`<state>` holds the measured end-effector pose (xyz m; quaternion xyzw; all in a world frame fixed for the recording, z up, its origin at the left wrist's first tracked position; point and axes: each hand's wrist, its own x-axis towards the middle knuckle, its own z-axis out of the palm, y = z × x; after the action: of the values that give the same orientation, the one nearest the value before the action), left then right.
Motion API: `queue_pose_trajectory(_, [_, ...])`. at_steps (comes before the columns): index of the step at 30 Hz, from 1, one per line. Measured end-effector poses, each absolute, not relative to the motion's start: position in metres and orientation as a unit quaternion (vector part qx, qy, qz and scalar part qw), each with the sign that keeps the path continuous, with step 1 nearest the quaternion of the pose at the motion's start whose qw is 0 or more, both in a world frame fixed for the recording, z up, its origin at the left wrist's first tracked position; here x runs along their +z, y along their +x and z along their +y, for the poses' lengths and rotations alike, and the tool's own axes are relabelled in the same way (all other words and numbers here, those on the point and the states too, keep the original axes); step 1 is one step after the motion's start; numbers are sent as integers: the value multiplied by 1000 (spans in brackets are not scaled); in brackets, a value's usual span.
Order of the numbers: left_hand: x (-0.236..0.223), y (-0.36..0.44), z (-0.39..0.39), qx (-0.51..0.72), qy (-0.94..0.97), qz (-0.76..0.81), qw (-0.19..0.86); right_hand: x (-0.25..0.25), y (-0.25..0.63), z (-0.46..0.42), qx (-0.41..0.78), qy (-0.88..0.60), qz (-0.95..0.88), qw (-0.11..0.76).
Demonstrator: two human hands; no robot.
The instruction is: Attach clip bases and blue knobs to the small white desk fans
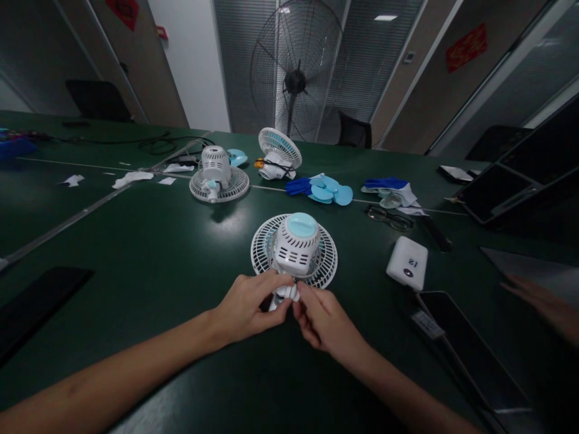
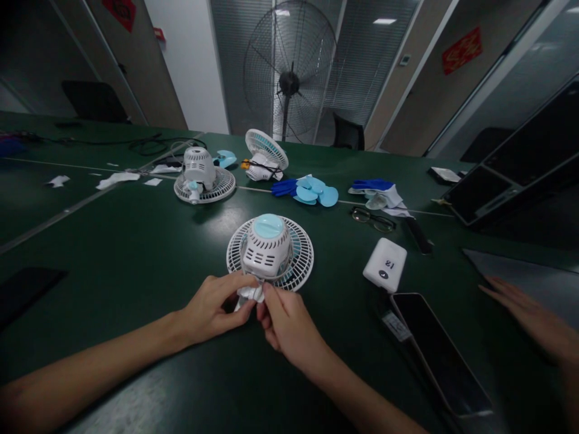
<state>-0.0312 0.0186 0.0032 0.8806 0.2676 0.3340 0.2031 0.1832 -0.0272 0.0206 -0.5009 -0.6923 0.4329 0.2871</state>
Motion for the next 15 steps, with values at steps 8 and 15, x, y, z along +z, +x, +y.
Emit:
queue_pose_trajectory(8, [5,-31,19,335,878,272,206,18,187,-24,204,-520,-797,229])
queue_pose_trajectory(15, [5,-31,19,342,879,269,193,23,178,-29,464,-526,-662,263])
